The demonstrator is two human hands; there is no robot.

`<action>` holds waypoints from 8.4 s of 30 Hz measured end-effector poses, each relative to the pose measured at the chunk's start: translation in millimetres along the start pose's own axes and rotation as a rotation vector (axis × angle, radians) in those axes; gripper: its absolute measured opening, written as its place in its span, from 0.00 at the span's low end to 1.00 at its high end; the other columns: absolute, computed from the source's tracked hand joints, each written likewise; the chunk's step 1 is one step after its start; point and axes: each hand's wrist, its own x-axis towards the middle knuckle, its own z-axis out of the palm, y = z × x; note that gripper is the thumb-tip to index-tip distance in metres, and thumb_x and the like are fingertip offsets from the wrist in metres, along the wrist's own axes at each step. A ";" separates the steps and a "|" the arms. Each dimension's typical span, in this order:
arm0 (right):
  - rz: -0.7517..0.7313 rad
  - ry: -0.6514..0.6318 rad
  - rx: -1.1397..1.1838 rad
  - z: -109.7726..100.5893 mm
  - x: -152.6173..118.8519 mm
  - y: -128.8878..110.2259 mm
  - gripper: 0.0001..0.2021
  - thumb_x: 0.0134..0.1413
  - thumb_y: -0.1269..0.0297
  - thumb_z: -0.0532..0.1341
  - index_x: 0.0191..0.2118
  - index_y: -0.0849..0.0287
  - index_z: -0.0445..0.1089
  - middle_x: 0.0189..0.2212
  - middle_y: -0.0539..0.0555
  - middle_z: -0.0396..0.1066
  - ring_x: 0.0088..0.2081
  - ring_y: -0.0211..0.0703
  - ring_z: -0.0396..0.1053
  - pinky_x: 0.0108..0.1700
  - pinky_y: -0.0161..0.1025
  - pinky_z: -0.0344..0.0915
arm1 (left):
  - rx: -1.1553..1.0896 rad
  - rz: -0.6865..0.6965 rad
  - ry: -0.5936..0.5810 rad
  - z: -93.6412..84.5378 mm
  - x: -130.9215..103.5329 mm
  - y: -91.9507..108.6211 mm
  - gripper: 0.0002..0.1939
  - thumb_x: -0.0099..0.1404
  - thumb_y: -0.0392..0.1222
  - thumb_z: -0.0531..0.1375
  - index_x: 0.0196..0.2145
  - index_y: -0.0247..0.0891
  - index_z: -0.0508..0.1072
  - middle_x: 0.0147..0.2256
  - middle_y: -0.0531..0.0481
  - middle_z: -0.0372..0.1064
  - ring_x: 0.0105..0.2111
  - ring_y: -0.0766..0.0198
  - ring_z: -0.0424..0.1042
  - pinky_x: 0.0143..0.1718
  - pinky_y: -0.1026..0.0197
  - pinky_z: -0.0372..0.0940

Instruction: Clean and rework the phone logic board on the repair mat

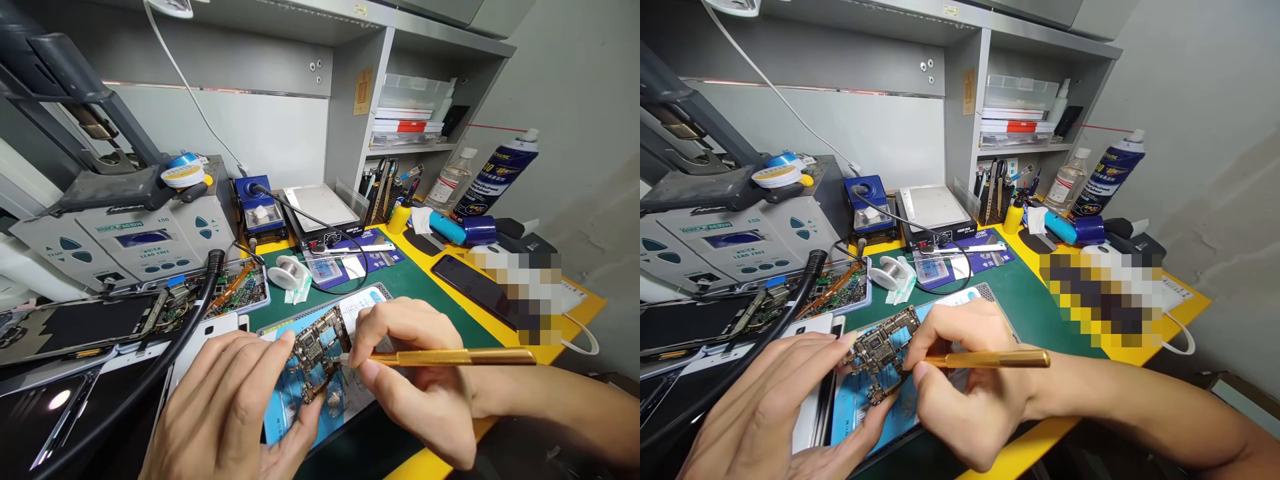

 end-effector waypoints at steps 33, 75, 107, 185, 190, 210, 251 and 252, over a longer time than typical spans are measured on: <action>0.720 -0.100 0.721 -1.1 27.4 17.4 0.20 0.48 0.60 0.82 0.43 0.62 0.77 0.26 0.49 0.79 0.26 0.37 0.76 0.31 0.33 0.75 | -0.016 -0.185 -0.015 -6.0 1.2 -9.5 0.27 0.67 0.52 0.70 0.56 0.33 0.69 0.37 0.46 0.73 0.35 0.58 0.75 0.42 0.52 0.74; -0.445 -0.290 -0.155 -5.4 -18.9 14.5 0.11 0.61 0.76 0.69 0.46 0.60 0.70 0.31 0.57 0.80 0.29 0.41 0.80 0.28 0.33 0.74 | -0.237 -0.059 -0.179 -3.7 3.5 -4.0 0.21 0.71 0.35 0.60 0.60 0.30 0.69 0.49 0.42 0.76 0.49 0.56 0.77 0.55 0.55 0.71; -0.488 -0.250 -0.213 -1.7 -9.7 14.4 0.02 0.66 0.79 0.65 0.40 0.69 0.73 0.29 0.61 0.79 0.30 0.40 0.79 0.28 0.32 0.74 | -0.238 -0.004 -0.181 -5.9 3.4 -5.5 0.19 0.72 0.34 0.62 0.58 0.27 0.71 0.49 0.41 0.78 0.50 0.57 0.76 0.56 0.57 0.68; -0.505 -0.235 -0.238 1.2 -14.7 17.8 0.04 0.64 0.79 0.64 0.42 0.67 0.72 0.29 0.59 0.77 0.27 0.42 0.75 0.25 0.34 0.71 | -0.162 -0.025 -0.144 -5.7 7.3 -3.1 0.17 0.70 0.36 0.62 0.54 0.26 0.74 0.43 0.40 0.81 0.42 0.52 0.81 0.40 0.51 0.73; -0.509 -0.246 -0.239 0.6 -13.9 17.8 0.04 0.62 0.80 0.64 0.42 0.68 0.72 0.29 0.60 0.77 0.27 0.42 0.76 0.25 0.34 0.70 | -0.168 -0.022 -0.154 -6.1 5.7 -3.2 0.17 0.70 0.36 0.62 0.55 0.26 0.74 0.44 0.40 0.81 0.42 0.52 0.81 0.40 0.50 0.73; -0.504 -0.233 -0.249 1.1 -12.8 16.7 0.03 0.64 0.79 0.63 0.42 0.68 0.73 0.29 0.59 0.77 0.28 0.42 0.76 0.25 0.35 0.69 | -0.153 -0.012 -0.143 -4.0 6.5 -1.7 0.16 0.71 0.35 0.61 0.54 0.27 0.74 0.45 0.40 0.82 0.43 0.53 0.82 0.42 0.51 0.75; -0.502 -0.247 -0.248 0.2 -13.4 16.7 0.04 0.65 0.78 0.63 0.43 0.66 0.72 0.29 0.59 0.78 0.28 0.42 0.76 0.25 0.35 0.70 | -0.181 -0.012 -0.163 -3.1 2.5 -3.5 0.17 0.71 0.36 0.62 0.55 0.26 0.75 0.46 0.41 0.81 0.45 0.56 0.80 0.46 0.52 0.72; -0.502 -0.247 -0.247 0.2 -13.4 16.8 0.04 0.65 0.78 0.63 0.43 0.67 0.73 0.29 0.59 0.78 0.28 0.42 0.76 0.25 0.35 0.70 | -0.179 -0.013 -0.168 -3.1 2.5 -3.6 0.17 0.71 0.36 0.62 0.55 0.26 0.75 0.47 0.41 0.81 0.45 0.55 0.80 0.46 0.52 0.72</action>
